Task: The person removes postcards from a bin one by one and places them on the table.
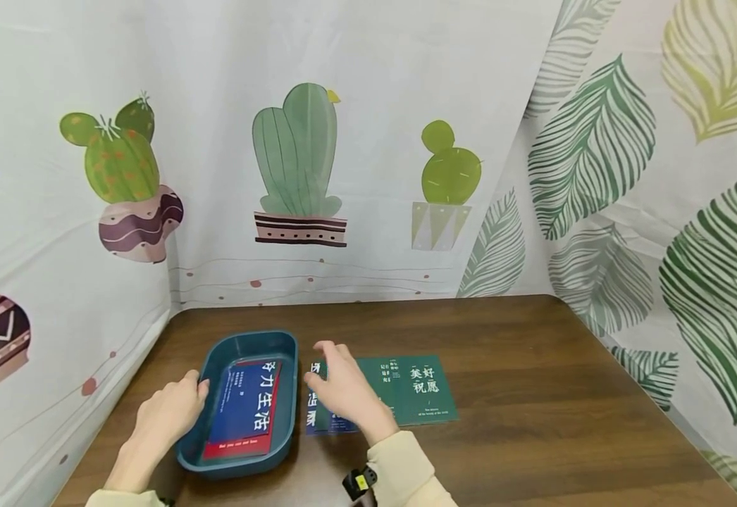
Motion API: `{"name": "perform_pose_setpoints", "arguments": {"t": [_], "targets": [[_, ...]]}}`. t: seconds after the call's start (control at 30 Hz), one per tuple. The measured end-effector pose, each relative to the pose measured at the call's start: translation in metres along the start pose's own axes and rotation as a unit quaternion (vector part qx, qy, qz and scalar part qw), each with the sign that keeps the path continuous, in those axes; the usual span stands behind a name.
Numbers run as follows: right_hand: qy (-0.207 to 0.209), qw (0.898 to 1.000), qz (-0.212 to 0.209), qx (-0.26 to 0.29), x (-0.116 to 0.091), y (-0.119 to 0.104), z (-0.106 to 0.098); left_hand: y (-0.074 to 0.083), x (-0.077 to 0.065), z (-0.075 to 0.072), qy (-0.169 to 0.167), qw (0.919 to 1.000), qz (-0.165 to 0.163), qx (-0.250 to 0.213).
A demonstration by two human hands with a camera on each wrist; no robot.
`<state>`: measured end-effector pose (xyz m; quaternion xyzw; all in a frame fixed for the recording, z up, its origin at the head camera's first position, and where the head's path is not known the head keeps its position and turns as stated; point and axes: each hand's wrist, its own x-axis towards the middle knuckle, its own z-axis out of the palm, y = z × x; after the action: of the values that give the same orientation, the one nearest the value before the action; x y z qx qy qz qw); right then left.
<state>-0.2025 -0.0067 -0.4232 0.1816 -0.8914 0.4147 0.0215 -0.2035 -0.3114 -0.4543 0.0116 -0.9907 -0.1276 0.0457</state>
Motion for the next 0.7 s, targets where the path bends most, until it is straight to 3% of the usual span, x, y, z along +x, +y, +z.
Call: {"name": "perform_pose_setpoints", "arguments": {"t": [0.2,0.37,0.53,0.7], "targets": [[-0.037,0.995,-0.071,-0.063,0.003,-0.031,0.013,0.000,-0.001,-0.002,0.003,1.0000,-0.003,0.002],[-0.043,0.992,-0.100,-0.066,0.005,-0.044,0.029,-0.002,-0.001,-0.001,0.002,1.0000,-0.003,0.002],[-0.034,0.996,-0.076,-0.010,0.004,-0.047,0.051,-0.002,-0.002,0.000,0.001,1.0000,-0.001,0.001],[-0.027,0.998,-0.008,0.064,0.012,-0.045,0.072,0.000,-0.002,0.000,0.007,1.0000,0.000,0.000]]}}
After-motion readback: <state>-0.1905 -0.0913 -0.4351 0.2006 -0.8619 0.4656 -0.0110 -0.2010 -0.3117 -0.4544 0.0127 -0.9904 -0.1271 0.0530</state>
